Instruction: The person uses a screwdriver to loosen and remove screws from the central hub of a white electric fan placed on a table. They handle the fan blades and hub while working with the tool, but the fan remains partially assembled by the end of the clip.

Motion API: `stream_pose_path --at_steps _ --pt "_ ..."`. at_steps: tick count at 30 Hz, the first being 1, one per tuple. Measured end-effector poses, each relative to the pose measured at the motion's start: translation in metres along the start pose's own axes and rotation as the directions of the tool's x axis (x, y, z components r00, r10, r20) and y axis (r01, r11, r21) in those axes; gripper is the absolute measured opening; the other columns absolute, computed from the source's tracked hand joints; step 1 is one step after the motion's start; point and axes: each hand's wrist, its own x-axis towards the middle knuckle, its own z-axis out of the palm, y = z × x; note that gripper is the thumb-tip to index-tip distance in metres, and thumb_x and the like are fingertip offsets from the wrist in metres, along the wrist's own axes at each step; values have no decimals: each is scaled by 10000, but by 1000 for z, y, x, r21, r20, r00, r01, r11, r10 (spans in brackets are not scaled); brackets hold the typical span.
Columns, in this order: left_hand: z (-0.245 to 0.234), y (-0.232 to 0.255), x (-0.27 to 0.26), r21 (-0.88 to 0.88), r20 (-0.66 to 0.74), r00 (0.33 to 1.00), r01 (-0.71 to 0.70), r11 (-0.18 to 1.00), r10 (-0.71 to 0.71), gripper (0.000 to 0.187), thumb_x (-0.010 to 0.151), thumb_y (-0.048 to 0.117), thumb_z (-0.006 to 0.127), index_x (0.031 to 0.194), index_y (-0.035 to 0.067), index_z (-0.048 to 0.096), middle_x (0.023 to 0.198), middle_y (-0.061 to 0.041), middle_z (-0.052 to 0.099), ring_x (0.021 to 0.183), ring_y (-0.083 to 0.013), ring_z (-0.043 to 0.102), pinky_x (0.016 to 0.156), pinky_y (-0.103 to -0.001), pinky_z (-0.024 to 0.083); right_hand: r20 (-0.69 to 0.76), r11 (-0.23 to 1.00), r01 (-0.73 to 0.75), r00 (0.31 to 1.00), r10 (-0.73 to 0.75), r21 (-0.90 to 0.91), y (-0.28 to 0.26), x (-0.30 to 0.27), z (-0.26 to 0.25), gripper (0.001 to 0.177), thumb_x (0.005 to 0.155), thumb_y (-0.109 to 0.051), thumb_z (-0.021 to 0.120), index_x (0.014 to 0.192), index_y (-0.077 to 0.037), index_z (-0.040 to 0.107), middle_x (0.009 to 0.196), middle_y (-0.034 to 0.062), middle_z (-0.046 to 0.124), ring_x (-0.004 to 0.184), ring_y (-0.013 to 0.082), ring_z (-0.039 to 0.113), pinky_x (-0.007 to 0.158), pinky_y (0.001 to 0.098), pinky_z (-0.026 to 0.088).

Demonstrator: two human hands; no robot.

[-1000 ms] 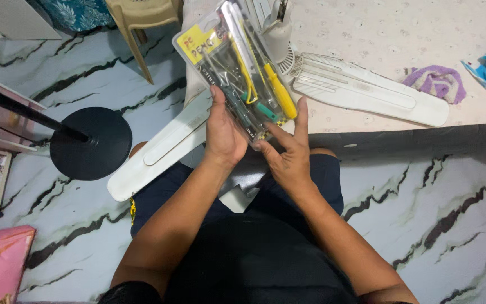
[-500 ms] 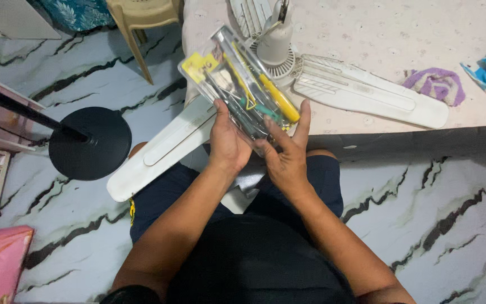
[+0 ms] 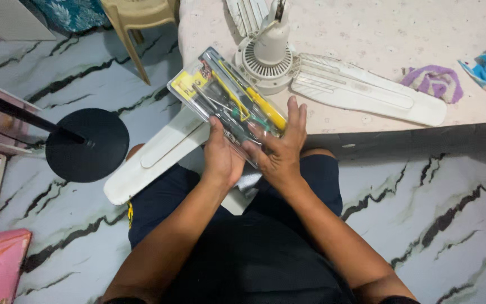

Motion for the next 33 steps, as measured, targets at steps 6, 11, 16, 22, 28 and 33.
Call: stream_pose_path --at_steps 6,11,16,22,28,33 --pt "-1 4 -4 47 2 998 -63 997 63 669 1048 559 351 1480 53 420 1433 -127 560 1319 -258 562 1123 -451 453 70 999 29 997 -32 33 -1 2 -2 443 864 -473 831 1264 -293 767 1679 315 151 1565 578 119 1250 634 199" --pt "-5 4 -6 40 1 999 -38 998 38 605 1067 528 379 1465 75 425 1371 -109 576 1251 -239 573 1053 -432 457 112 993 -30 994 17 117 3 4 5 456 823 -411 870 1248 -273 782 1686 309 148 1566 561 136 1254 626 188" --pt "-7 4 -5 40 -21 999 -34 999 35 558 1072 489 367 1454 87 433 1364 -92 581 1258 -224 576 1092 -417 478 26 991 -40 999 37 130 1 1 13 384 801 -341 901 1166 -265 809 1685 272 227 1593 522 158 1296 587 178" --pt "-10 8 16 -55 -37 999 -16 998 14 570 1099 478 340 1440 40 469 1341 -131 614 1238 -286 585 1110 -487 440 -51 981 64 997 -55 185 -4 10 7 211 951 -233 735 1084 -72 757 1672 300 171 1585 506 125 1305 584 96" --pt "-24 39 55 -131 -47 999 -20 991 14 619 1056 491 332 1479 56 455 1462 -128 575 1333 -318 560 1168 -529 403 -132 695 -99 954 271 712 4 16 0 260 1127 -244 484 1075 11 486 1693 273 261 1584 444 318 1235 557 394" --pt "-27 36 72 -251 54 998 55 966 -43 669 1001 558 352 1451 77 470 1433 -162 568 1332 -375 530 1165 -600 359 184 -11 -267 632 753 964 29 61 -3 285 1014 -348 381 1101 -104 498 1382 216 529 1251 394 590 926 549 568"
